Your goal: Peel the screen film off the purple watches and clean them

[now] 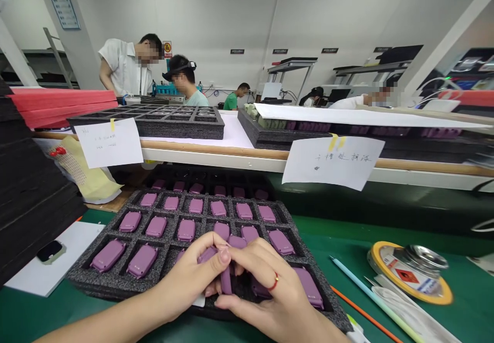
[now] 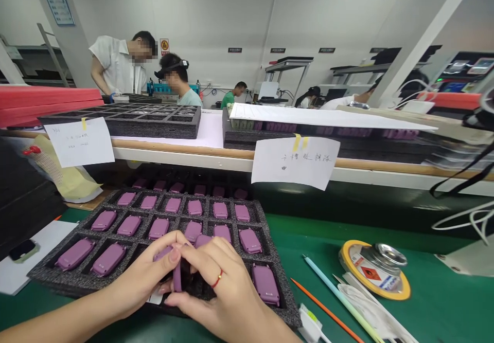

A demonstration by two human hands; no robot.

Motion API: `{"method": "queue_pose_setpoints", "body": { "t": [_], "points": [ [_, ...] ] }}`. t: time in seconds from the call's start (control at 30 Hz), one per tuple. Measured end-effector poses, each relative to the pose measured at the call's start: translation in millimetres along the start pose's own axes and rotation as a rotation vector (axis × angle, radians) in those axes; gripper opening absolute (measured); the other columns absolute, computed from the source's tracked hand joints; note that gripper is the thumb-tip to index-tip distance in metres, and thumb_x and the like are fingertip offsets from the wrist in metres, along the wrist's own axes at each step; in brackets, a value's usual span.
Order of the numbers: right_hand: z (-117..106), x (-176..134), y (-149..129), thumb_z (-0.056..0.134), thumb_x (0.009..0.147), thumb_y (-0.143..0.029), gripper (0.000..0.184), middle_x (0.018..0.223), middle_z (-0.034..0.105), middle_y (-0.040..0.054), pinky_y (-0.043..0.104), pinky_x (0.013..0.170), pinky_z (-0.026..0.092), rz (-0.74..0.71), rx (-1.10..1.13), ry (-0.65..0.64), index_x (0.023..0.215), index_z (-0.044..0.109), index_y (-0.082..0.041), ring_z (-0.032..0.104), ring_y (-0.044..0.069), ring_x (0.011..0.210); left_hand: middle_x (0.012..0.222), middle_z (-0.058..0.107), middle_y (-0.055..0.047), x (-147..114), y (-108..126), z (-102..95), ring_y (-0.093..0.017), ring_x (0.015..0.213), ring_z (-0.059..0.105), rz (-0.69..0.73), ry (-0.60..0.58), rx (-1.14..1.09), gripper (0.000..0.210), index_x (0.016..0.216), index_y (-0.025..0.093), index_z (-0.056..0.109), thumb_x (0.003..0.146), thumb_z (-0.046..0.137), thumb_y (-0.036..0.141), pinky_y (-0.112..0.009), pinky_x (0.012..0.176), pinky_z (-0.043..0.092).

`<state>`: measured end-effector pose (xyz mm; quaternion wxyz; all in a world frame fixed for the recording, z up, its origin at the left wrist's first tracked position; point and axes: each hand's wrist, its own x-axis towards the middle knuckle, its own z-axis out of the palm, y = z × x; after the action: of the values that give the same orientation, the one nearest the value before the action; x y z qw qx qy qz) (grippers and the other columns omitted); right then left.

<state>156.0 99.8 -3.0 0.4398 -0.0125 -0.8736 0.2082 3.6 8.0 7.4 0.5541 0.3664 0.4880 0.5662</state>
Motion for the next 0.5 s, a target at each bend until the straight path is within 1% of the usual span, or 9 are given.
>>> {"method": "queue_pose_setpoints", "body": {
  "t": [0.07,0.1,0.17,0.27,0.37,0.5],
  "points": [
    [-0.7,1.0,0.0,0.076,0.088,-0.033,0.046,0.081,0.068,0.0012,0.031,0.069,0.056,0.023,0.055,0.014,0.129,0.059,-0.023,0.064,0.017,0.069,0.067,0.055,0.004,-0.5,1.9,-0.3,-0.002,0.046,0.035,-0.018,0.025,-0.017,0.055,0.081,0.018,0.052,0.075,0.073,0.069,-0.017,0.044,0.021],
    [-1.4,1.8,-0.2,0.077,0.087,-0.031,0.048,0.082,0.069,0.001,0.031,0.071,0.057,0.038,0.079,0.031,0.13,0.058,-0.024,0.065,0.017,0.07,0.067,0.055,0.004,-1.0,3.4,-0.1,-0.002,0.047,0.034,-0.026,0.04,-0.04,0.056,0.08,0.018,0.052,0.075,0.072,0.069,-0.016,0.044,0.019],
    [-2.9,3.4,-0.4,0.08,0.084,-0.033,0.053,0.084,0.071,0.0001,0.03,0.073,0.058,0.069,0.112,0.064,0.132,0.059,-0.026,0.066,0.016,0.07,0.068,0.055,0.003,-2.1,6.9,1.0,-0.003,0.049,0.034,-0.05,0.058,-0.097,0.056,0.08,0.017,0.054,0.075,0.072,0.07,-0.016,0.043,0.018],
    [-4.3,4.8,0.3,0.084,0.08,-0.038,0.057,0.089,0.074,-0.0003,0.028,0.075,0.058,0.097,0.144,0.078,0.132,0.061,-0.029,0.068,0.015,0.073,0.071,0.056,0.002,-3.2,10.6,2.6,-0.004,0.052,0.038,-0.069,0.065,-0.161,0.053,0.085,0.016,0.062,0.075,0.075,0.066,-0.014,0.041,0.018],
    [-3.7,4.1,1.8,0.082,0.082,-0.038,0.057,0.094,0.073,0.0017,0.029,0.076,0.058,0.096,0.145,0.076,0.134,0.06,-0.029,0.068,0.016,0.077,0.076,0.061,-0.001,-3.3,11.6,2.1,-0.005,0.053,0.042,-0.066,0.057,-0.184,0.051,0.09,0.015,0.067,0.076,0.075,0.064,-0.014,0.04,0.019],
    [-1.6,1.5,2.7,0.079,0.085,-0.038,0.058,0.099,0.07,0.0045,0.031,0.08,0.058,0.088,0.108,0.058,0.137,0.055,-0.027,0.067,0.018,0.085,0.081,0.068,-0.006,-2.7,11.3,0.4,-0.005,0.051,0.047,-0.064,0.028,-0.161,0.053,0.094,0.015,0.069,0.08,0.071,0.065,-0.015,0.04,0.022]
  ]
}}
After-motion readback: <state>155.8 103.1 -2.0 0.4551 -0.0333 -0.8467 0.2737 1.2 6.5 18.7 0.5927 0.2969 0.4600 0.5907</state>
